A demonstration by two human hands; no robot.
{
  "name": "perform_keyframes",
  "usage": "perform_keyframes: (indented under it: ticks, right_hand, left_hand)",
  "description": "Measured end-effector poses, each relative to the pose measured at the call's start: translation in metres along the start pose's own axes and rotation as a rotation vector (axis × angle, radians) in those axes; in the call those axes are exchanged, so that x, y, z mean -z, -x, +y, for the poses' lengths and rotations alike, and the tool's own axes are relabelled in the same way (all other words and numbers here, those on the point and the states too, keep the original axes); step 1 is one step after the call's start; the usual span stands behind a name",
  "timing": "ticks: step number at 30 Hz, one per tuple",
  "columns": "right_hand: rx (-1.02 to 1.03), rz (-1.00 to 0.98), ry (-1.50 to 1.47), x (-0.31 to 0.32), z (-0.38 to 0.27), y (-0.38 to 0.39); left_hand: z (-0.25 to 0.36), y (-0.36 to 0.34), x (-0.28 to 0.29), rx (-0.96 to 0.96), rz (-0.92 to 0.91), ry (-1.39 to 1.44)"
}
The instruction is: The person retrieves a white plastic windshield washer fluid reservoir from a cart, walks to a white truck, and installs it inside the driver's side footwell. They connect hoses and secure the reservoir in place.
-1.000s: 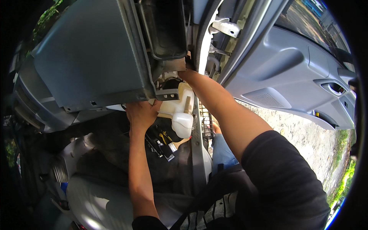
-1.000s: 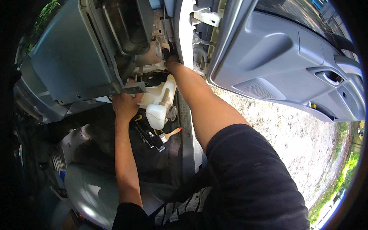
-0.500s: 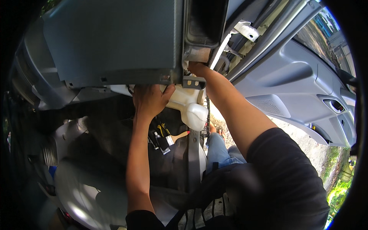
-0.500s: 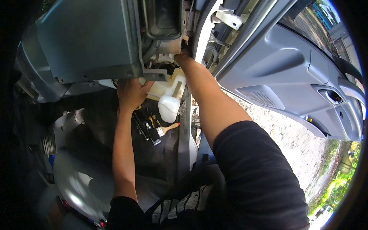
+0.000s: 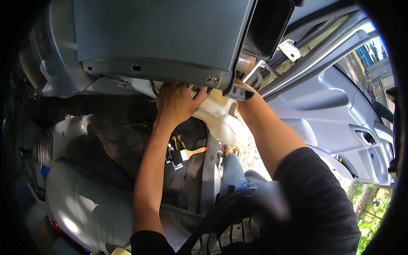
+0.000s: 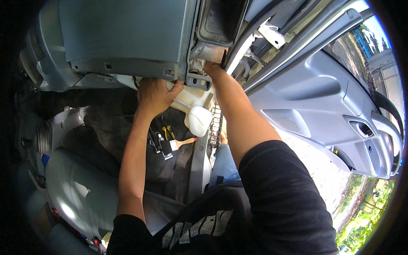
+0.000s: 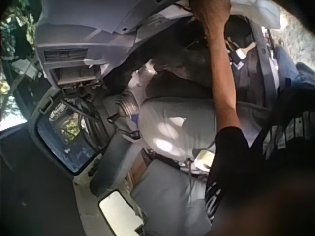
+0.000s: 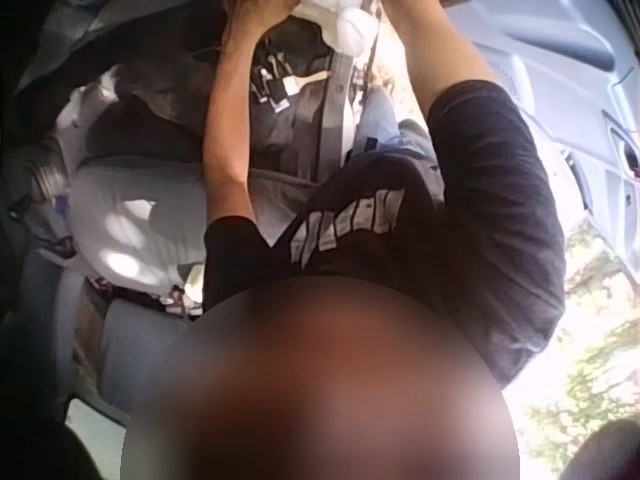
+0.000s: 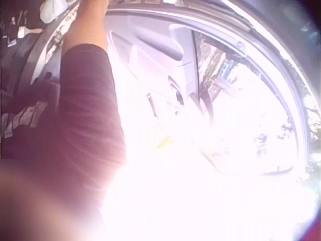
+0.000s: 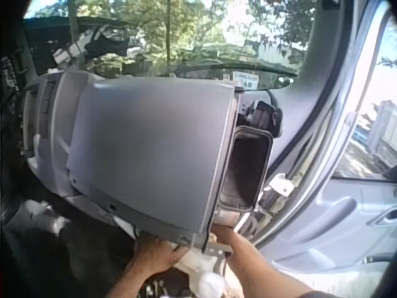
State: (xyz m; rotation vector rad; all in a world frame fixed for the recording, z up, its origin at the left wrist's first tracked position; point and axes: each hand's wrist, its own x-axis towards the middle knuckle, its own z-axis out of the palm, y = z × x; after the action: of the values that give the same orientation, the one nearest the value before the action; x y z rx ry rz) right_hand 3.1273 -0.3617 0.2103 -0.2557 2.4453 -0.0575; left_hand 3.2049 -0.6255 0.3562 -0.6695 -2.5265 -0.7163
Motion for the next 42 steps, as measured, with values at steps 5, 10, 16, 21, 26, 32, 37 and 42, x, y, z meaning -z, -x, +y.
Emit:
perform_keyframes:
  ticks: [5,10,16,21,26,32,37,42]
  right_hand:
    - [0.001,-0.005,-0.002,0.0,0.003,0.001]
    - [0.0,-0.009,0.001,0.0,0.007,0.001]
    - [0.01,-0.016,0.041,0.008,0.001,-0.022]
    - [0.009,-0.014,0.059,0.02,-0.001,-0.04]
    - [0.02,-0.008,0.07,0.035,-0.008,-0.056]
    - [0.028,0.006,0.07,0.049,-0.024,-0.08]
    - [0.031,0.007,0.058,0.054,-0.028,-0.086]
    - [0.029,0.01,0.041,0.053,-0.026,-0.085]
  left_hand:
    - [-0.001,0.0,0.002,0.064,-0.132,0.02]
    - [-0.001,0.001,0.0,0.078,-0.133,0.021]
    - [0.0,0.001,0.002,0.123,-0.19,0.037]
    - [-0.002,0.0,0.001,0.164,-0.275,0.001]
    - [-0.004,0.003,-0.004,0.025,-0.097,-0.063]
    - [-0.014,0.007,-0.011,0.004,-0.102,-0.104]
    - [-0.018,0.009,-0.014,-0.015,-0.078,-0.123]
    - [-0.017,0.009,-0.012,0.022,-0.137,-0.117]
